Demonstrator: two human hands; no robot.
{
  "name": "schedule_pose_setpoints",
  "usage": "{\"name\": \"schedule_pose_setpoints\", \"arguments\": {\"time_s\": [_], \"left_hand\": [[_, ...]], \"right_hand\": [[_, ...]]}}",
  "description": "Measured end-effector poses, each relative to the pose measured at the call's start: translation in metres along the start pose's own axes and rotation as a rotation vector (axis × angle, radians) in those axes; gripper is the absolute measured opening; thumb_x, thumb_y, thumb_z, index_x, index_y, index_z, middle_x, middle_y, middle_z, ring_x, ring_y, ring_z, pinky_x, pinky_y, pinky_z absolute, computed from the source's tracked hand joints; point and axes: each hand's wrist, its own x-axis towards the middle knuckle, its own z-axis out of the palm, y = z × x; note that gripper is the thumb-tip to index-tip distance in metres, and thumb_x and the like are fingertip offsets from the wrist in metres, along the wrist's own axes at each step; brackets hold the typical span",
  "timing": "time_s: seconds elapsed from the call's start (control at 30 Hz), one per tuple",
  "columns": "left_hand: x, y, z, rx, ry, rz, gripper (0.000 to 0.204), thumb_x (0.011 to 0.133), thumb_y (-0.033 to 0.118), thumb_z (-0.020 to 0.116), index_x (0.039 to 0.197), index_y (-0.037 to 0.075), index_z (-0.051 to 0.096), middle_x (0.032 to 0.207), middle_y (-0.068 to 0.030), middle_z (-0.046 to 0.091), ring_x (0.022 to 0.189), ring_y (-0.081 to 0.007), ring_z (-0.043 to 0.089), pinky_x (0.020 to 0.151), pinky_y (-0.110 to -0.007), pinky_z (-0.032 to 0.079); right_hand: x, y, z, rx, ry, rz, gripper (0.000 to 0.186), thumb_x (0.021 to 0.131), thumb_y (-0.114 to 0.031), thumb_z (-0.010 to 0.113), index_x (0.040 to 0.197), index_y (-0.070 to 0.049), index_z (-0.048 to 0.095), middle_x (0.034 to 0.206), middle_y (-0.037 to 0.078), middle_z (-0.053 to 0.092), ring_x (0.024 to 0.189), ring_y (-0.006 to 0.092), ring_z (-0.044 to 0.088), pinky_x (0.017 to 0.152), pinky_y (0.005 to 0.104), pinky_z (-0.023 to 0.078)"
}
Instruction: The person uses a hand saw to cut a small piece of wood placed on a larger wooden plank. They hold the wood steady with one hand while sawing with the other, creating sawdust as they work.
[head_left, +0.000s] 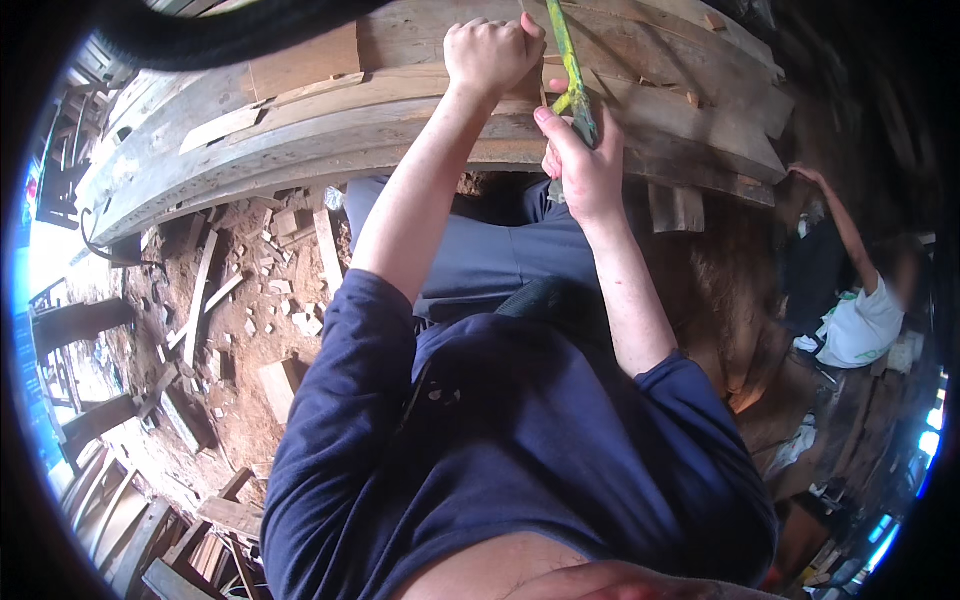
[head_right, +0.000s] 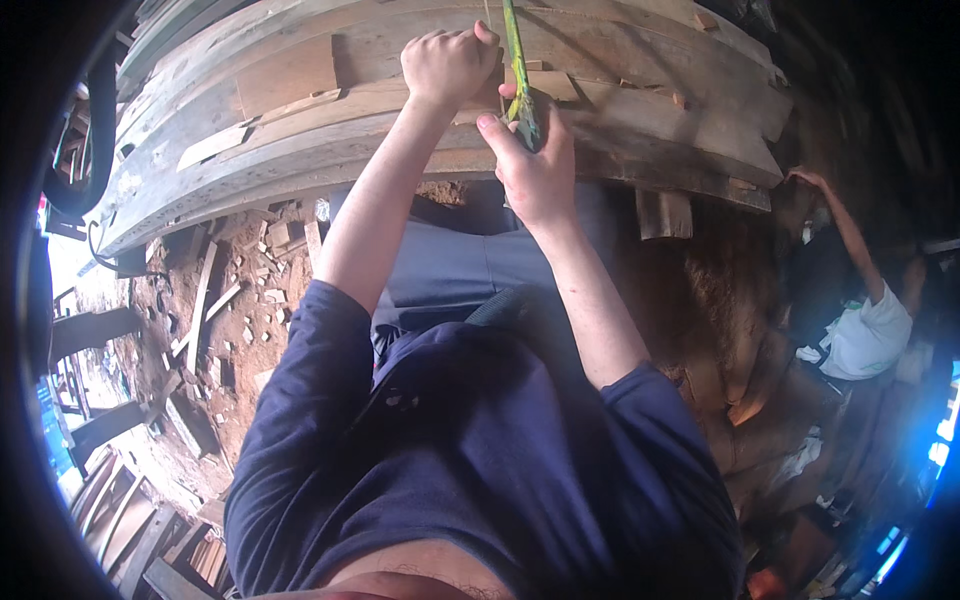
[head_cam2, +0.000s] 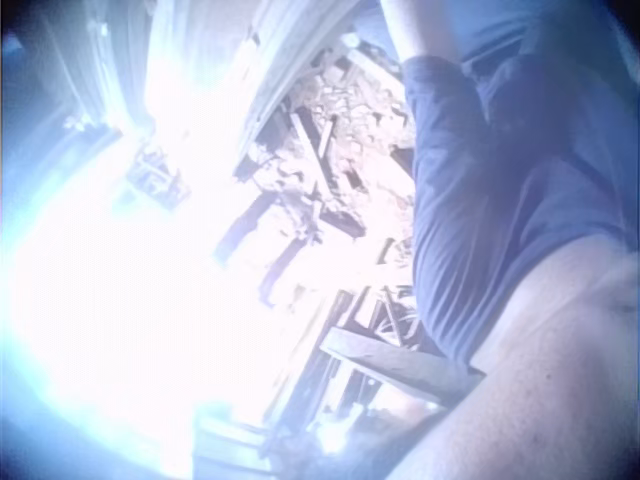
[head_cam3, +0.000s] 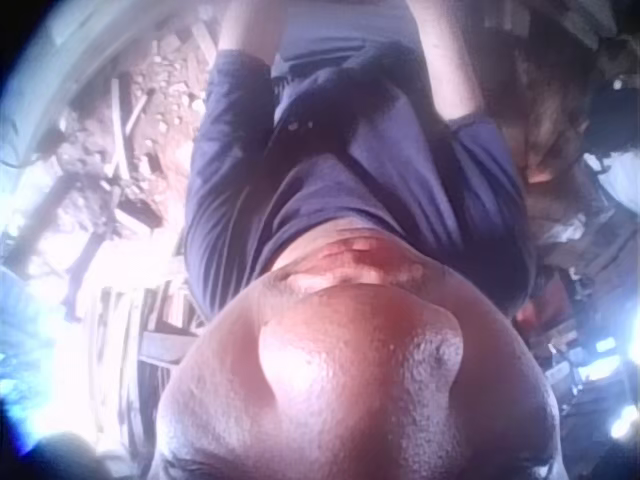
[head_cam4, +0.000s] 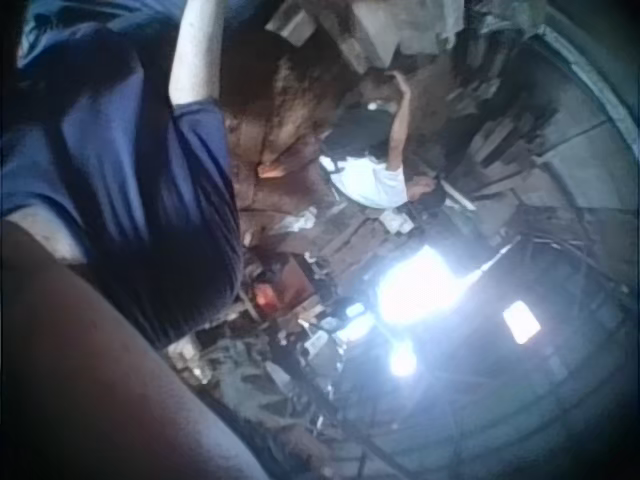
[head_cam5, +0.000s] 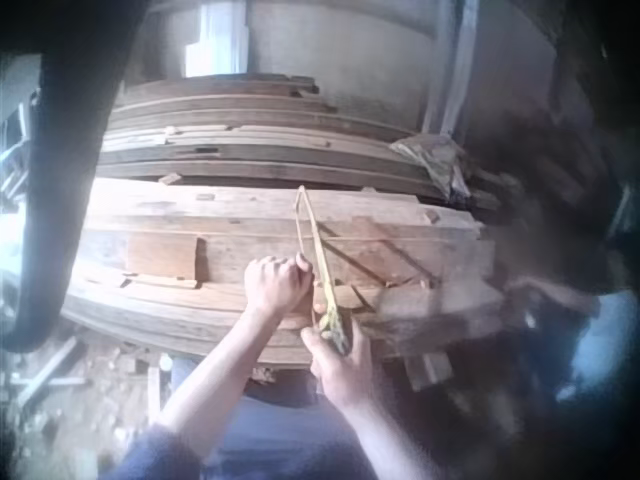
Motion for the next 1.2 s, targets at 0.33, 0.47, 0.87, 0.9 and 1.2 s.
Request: {"name": "schedule_pose_setpoints", "arguments": {"time_s": [0.33, 0.47, 0.87, 0.9, 1.2], "left_hand": [[-0.003, -0.011, 0.02, 0.026, -0.07, -0.011, 0.057, 0.099, 0.034, 0.06, 0.045, 0.016, 0.06, 0.045, -0.0052, 0.059, 0.043, -0.0254, 0.064, 0.046, -0.041, 0.051], [-0.002, -0.014, 0.016, 0.028, -0.12, -0.035, 0.058, 0.1, 0.035, 0.059, 0.045, 0.017, 0.06, 0.045, -0.0053, 0.059, 0.043, -0.026, 0.064, 0.047, -0.042, 0.052], [-0.001, -0.003, 0.005, -0.026, 0.004, 0.017, 0.053, 0.099, 0.031, 0.062, 0.047, 0.018, 0.061, 0.046, -0.003, 0.059, 0.044, -0.0244, 0.065, 0.047, -0.04, 0.051], [0.0, -0.002, 0.005, -0.035, -0.005, 0.003, 0.053, 0.098, 0.031, 0.061, 0.046, 0.018, 0.061, 0.046, -0.0042, 0.059, 0.044, -0.0251, 0.065, 0.048, -0.04, 0.051], [0.003, -0.001, 0.001, -0.023, -0.058, -0.01, 0.052, 0.095, 0.032, 0.063, 0.045, 0.017, 0.059, 0.046, -0.0057, 0.06, 0.044, -0.0252, 0.066, 0.051, -0.04, 0.053]], "right_hand": [[-0.107, -0.032, -0.003, -0.083, -0.002, 0.075, 0.039, 0.103, -0.006, 0.071, 0.139, -0.004, 0.058, 0.072, -0.008, 0.052, 0.064, 0.0016, 0.048, 0.06, 0.0208, 0.035], [-0.094, -0.048, -0.008, -0.021, -0.045, 0.114, 0.039, 0.103, -0.011, 0.075, 0.137, -0.003, 0.059, 0.076, -0.006, 0.056, 0.064, 0.0013, 0.049, 0.061, 0.0203, 0.038], [-0.101, -0.049, -0.01, -0.066, -0.021, 0.076, 0.039, 0.103, -0.006, 0.074, 0.138, -0.003, 0.059, 0.072, -0.009, 0.052, 0.055, -0.001, 0.041, 0.05, 0.0199, 0.034], [-0.104, -0.045, -0.008, -0.091, -0.017, 0.06, 0.039, 0.103, -0.007, 0.075, 0.138, -0.003, 0.059, 0.072, -0.009, 0.052, 0.056, -0.0008, 0.041, 0.052, 0.0198, 0.034], [-0.108, -0.009, -0.025, -0.226, -0.03, -0.078, 0.039, 0.101, -0.013, 0.079, 0.135, -0.004, 0.062, 0.078, -0.006, 0.057, 0.068, 0.0022, 0.052, 0.066, 0.0212, 0.042]]}}
